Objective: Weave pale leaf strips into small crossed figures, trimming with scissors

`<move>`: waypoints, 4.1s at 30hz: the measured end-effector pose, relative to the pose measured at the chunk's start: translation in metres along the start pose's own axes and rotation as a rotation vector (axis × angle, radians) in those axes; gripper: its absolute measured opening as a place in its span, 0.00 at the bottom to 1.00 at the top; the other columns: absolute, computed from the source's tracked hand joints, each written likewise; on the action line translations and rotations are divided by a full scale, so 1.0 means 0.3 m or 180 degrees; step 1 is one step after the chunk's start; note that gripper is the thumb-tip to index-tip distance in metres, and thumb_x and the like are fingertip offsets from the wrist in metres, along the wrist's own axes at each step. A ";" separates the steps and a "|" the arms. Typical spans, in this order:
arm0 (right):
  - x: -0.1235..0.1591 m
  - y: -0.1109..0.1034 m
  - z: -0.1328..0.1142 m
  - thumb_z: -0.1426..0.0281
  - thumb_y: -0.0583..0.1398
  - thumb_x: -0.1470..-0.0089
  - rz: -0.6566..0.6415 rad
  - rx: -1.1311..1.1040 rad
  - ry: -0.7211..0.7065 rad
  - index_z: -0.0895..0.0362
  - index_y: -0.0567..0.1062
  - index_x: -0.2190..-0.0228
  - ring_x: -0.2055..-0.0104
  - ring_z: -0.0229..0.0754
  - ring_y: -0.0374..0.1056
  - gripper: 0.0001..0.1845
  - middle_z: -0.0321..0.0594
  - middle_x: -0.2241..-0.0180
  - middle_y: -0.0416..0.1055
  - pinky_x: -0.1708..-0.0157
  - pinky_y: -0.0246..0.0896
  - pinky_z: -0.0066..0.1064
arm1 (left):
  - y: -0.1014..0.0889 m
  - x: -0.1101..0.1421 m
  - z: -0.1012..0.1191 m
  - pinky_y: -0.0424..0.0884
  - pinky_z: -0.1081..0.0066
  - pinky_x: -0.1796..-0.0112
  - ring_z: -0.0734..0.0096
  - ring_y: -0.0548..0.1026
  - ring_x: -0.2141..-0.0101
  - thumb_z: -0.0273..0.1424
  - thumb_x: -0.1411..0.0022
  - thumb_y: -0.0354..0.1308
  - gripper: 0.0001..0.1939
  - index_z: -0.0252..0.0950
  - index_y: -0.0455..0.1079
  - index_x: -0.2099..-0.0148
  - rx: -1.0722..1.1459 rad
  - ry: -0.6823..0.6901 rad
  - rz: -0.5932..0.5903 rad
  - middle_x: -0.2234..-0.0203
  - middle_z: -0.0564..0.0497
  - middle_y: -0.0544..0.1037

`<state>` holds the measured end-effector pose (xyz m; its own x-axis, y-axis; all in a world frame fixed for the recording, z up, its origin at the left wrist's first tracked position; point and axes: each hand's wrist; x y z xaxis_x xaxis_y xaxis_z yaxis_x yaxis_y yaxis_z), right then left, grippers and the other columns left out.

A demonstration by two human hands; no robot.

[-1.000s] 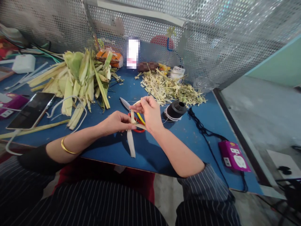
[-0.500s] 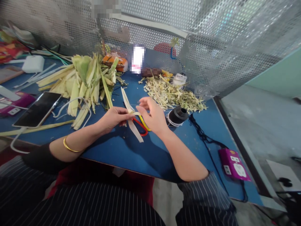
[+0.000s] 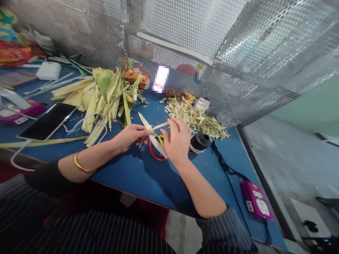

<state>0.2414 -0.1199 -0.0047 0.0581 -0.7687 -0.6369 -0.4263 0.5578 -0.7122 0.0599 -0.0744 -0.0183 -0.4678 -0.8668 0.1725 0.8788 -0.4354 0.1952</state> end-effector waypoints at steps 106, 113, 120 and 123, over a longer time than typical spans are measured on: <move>0.007 0.041 -0.061 0.66 0.63 0.54 -0.0546 -0.2509 0.1759 0.57 0.73 0.79 0.76 0.35 0.60 0.08 0.34 0.79 0.67 0.75 0.55 0.29 | 0.050 0.051 0.018 0.55 0.76 0.80 0.80 0.61 0.83 0.35 0.45 0.59 0.13 0.33 0.73 0.77 -0.1054 -0.0037 -0.0981 0.83 0.51 0.73; 0.010 0.052 -0.041 0.62 0.62 0.51 -0.0427 -0.2060 0.1581 0.56 0.75 0.76 0.75 0.37 0.62 0.10 0.34 0.79 0.67 0.73 0.57 0.31 | 0.056 0.052 -0.001 0.57 0.76 0.80 0.80 0.62 0.83 0.37 0.45 0.60 0.12 0.33 0.75 0.73 -0.0950 -0.0033 -0.1064 0.82 0.51 0.73; -0.045 -0.009 0.033 0.57 0.53 0.41 -0.1137 -0.1835 0.0886 0.55 0.77 0.64 0.61 0.44 0.70 0.18 0.42 0.64 0.76 0.59 0.62 0.37 | 0.019 0.025 0.015 0.53 0.77 0.83 0.81 0.63 0.82 0.44 0.39 0.53 0.21 0.34 0.75 0.74 -0.0175 -0.0083 -0.0538 0.80 0.48 0.74; -0.057 -0.034 0.040 0.60 0.56 0.43 -0.1534 -0.1475 0.0446 0.54 0.78 0.68 0.63 0.43 0.69 0.14 0.39 0.67 0.76 0.60 0.60 0.36 | 0.009 0.021 0.022 0.52 0.77 0.83 0.81 0.63 0.82 0.44 0.40 0.55 0.20 0.34 0.74 0.74 -0.0050 -0.0064 -0.0464 0.80 0.49 0.73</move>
<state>0.2557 -0.1087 0.0100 0.2344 -0.9483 -0.2139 -0.7264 -0.0246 -0.6869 0.0588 -0.0794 -0.0103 -0.5923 -0.7891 0.1627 0.8026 -0.5603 0.2046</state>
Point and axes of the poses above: each hand's wrist, its own x-axis away from the middle knuckle, its own y-axis out of the palm, z = x × y
